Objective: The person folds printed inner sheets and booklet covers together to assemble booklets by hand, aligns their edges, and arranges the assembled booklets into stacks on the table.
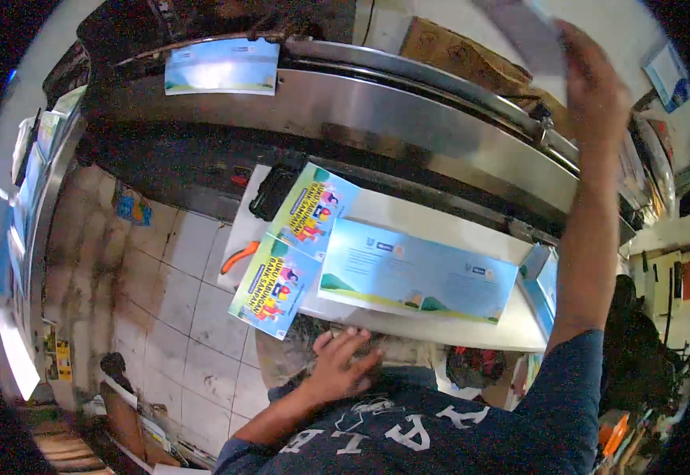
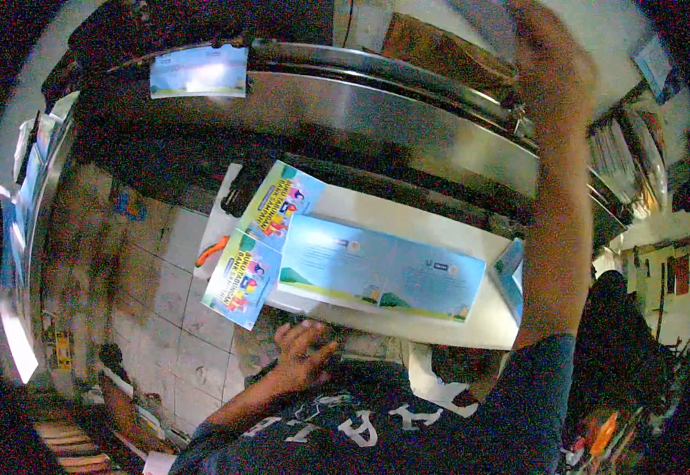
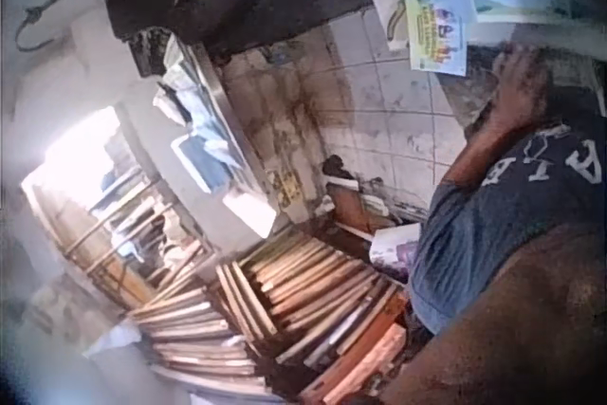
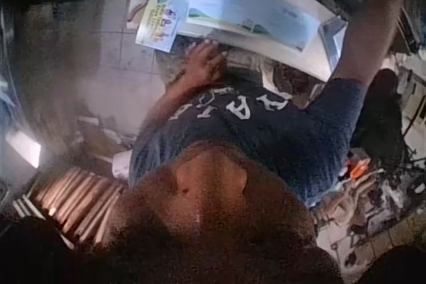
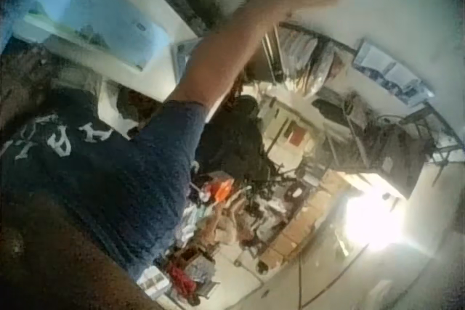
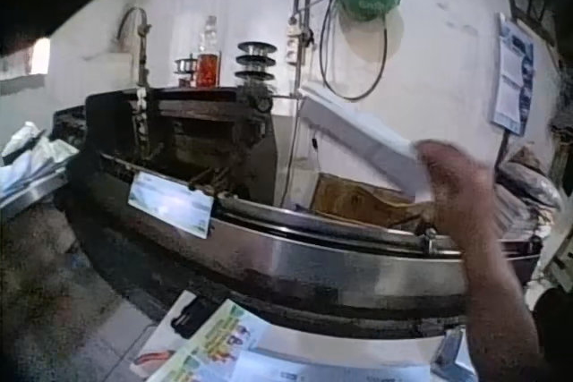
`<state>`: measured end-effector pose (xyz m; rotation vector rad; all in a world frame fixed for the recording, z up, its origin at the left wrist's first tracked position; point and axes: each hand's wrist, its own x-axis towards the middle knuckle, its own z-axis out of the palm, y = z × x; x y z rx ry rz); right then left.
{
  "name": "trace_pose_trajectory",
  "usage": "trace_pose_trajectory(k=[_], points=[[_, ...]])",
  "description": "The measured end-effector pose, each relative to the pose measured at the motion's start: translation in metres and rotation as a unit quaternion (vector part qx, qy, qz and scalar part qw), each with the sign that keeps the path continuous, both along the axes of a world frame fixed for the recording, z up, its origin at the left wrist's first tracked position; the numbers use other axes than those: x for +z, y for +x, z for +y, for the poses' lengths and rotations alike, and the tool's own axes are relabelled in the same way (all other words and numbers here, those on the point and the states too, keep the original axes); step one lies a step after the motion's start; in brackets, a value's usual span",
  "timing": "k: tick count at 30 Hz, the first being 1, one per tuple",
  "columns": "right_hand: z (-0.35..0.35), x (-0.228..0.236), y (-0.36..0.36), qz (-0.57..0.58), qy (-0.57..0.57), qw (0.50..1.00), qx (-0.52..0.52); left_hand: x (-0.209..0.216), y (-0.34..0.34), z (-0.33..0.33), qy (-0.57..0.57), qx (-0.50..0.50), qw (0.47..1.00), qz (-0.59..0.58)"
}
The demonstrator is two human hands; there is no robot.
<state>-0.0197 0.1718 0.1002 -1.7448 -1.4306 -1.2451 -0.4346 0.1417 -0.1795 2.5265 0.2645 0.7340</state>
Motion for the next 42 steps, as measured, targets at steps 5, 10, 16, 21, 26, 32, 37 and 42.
trace_pose_trajectory(k=[5,10,16,21,26,32,37,42], points=[[0.038,-0.105,-0.024,-0.013,-0.258,0.965,-0.051,-0.022,-0.01,-0.002,0.011,0.016,0.999,-0.04],[0.013,-0.121,-0.063,0.124,-0.443,0.888,-0.024,-0.061,-0.029,0.002,-0.026,-0.006,1.0,0.017],[-0.064,-0.111,-0.166,0.142,-0.525,0.839,0.036,-0.082,-0.038,-0.002,-0.186,-0.057,0.948,0.253],[-0.098,-0.137,-0.214,0.176,-0.6,0.78,-0.034,-0.069,-0.032,0.015,-0.287,-0.038,0.921,0.261],[-0.101,-0.15,-0.199,0.211,-0.594,0.776,-0.009,-0.108,-0.041,0.006,-0.185,-0.069,0.964,0.177],[-0.093,-0.123,-0.181,0.283,-0.643,0.711,0.035,-0.088,-0.037,0.015,-0.206,-0.092,0.951,0.212],[-0.093,-0.127,-0.188,0.291,-0.638,0.712,0.033,-0.098,-0.036,0.01,-0.191,-0.072,0.96,0.191],[-0.098,-0.136,-0.19,0.236,-0.615,0.752,0.043,-0.097,-0.034,0.012,-0.202,-0.076,0.957,0.192]])
